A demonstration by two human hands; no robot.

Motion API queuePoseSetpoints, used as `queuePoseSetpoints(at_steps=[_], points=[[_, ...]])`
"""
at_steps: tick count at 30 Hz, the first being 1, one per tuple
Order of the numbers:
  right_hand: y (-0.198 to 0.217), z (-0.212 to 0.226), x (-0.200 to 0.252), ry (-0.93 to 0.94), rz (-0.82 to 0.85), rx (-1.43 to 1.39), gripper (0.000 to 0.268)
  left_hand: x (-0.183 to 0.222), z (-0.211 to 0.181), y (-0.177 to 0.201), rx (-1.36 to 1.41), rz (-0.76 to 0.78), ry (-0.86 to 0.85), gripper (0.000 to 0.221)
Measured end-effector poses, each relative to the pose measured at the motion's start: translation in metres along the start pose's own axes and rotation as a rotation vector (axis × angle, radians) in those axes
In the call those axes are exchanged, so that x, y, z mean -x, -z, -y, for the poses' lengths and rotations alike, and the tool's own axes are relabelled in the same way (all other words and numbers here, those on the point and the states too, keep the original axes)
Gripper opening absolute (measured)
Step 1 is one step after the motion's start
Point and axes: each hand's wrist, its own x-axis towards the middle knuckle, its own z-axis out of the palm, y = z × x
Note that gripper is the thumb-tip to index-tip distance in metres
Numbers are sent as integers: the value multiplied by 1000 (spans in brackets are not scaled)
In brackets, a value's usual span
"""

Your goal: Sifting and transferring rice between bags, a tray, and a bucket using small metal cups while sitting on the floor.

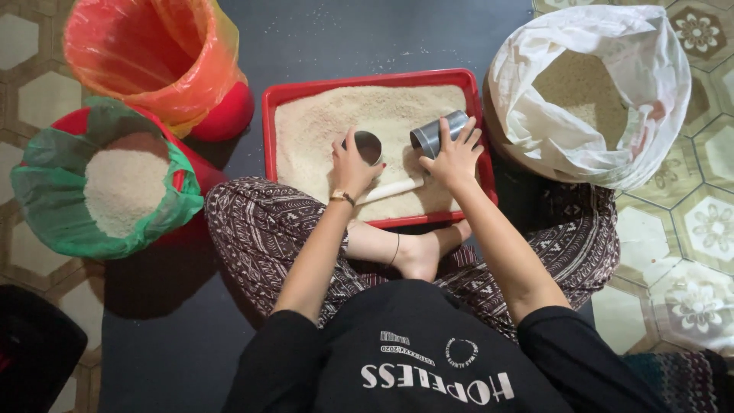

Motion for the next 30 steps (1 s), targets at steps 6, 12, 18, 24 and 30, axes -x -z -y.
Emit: queuePoseSetpoints(at_steps=[6,12,18,24,30], points=[[1,1,2,4,-13,-14,106,114,-50,97,448,-175,-231,105],[10,5,5,-11,8,-20,107,188,18,216,240,-834,-440,113],[13,-1,9,118,-60,-56,101,245,78,310,-47,-1107,-315,117],[8,-4,5,111,-50,-79,103,215,88,346,-575,-1036,-63,87],[7,-6,4,120,-43,-80,104,168,78,406,-770,-242,68,104]])
